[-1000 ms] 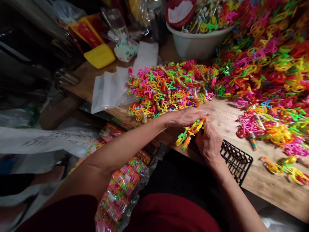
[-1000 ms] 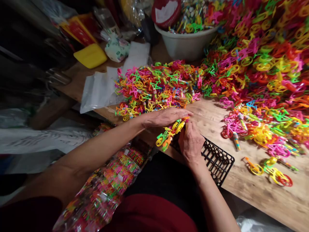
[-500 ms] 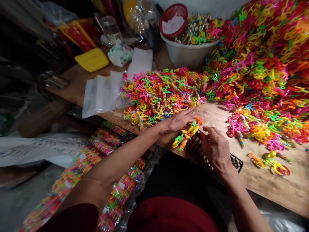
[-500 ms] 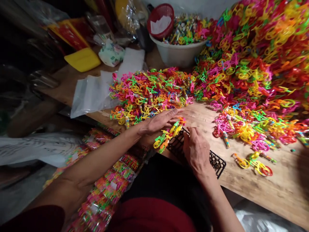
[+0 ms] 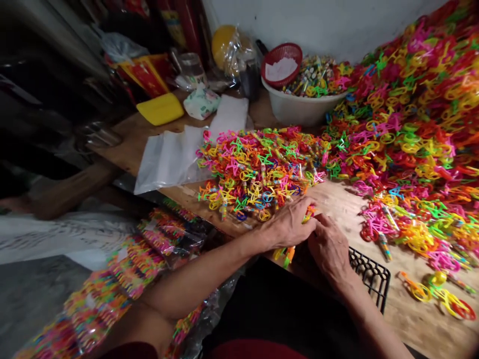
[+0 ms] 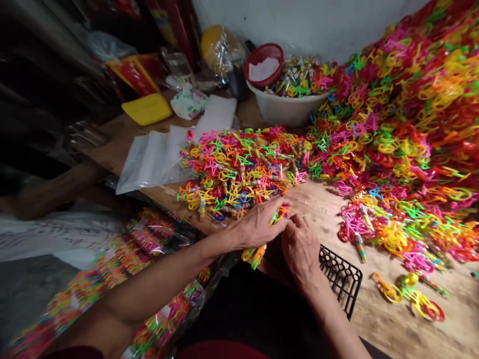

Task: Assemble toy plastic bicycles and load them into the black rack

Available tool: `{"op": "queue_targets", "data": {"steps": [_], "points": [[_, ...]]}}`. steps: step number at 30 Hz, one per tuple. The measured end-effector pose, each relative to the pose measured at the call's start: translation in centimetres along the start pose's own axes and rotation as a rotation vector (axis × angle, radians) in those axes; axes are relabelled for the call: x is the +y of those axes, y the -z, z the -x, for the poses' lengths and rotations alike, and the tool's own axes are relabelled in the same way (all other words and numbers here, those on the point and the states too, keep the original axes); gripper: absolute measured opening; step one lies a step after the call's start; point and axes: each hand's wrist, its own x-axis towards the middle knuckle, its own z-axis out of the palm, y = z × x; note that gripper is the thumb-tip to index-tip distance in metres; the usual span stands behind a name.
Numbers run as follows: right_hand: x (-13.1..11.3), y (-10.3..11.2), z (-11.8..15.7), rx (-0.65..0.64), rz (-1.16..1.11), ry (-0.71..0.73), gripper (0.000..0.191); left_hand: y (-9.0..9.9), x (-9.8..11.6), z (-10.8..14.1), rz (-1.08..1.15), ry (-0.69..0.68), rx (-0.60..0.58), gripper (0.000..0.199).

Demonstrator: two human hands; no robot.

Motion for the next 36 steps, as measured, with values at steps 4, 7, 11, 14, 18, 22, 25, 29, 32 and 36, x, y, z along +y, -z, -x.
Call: {"op": "queue_targets", "data": {"steps": [4,7,11,14,18,22,25,29,32,36], "points": [[2.6,3.6,-2.8,-0.151,-0.102,0.067,0.026,-0.1,0.0,0.4,0.076,0.020,0.027,0.040],[3.8,5.3,-6.9,-0.034,-0.105,0.062,0.026,-0.2,0.2,0.6,0.126,0.025,0.047,0.039],[3.1,3.7,-12.9,-0.123,-0.198,0.196,0.020,-0.3,0.3,0.8,0.162,0.083,0.045,0.036],[2.3,1.7,-15.4,-0.167,-0.061,0.227,0.017,-0.3,0.2,0.9,0.196,0.085,0.057,0.036],[1.7,0.8,-15.9,-0.142,0.086,0.225,0.010,-0.2,0.3,0.9,0.196,0.076,0.061,0.038],[1.2,1.2,-15.6,-0.260,0.154,0.205,0.013,-0.1,0.4,0.8,0.153,0.085,0.074,0.039],[1.5,2.3,-14.7,-0.143,0.146,0.169,0.020,-0.1,0.3,0.6,0.118,0.071,0.075,0.037],[3.4,4.0,-11.4,0.160,0.190,-0.069,0.019,-0.2,0.2,0.0,0.076,0.054,0.085,0.037],[5.0,4.8,-7.9,0.323,0.119,-0.209,0.015,-0.1,0.4,-0.8,0.065,0.051,0.102,0.039],[6.3,4.9,-4.1,0.319,-0.227,-0.352,0.022,0.4,1.1,-1.2,0.080,0.106,0.086,0.038]]}}
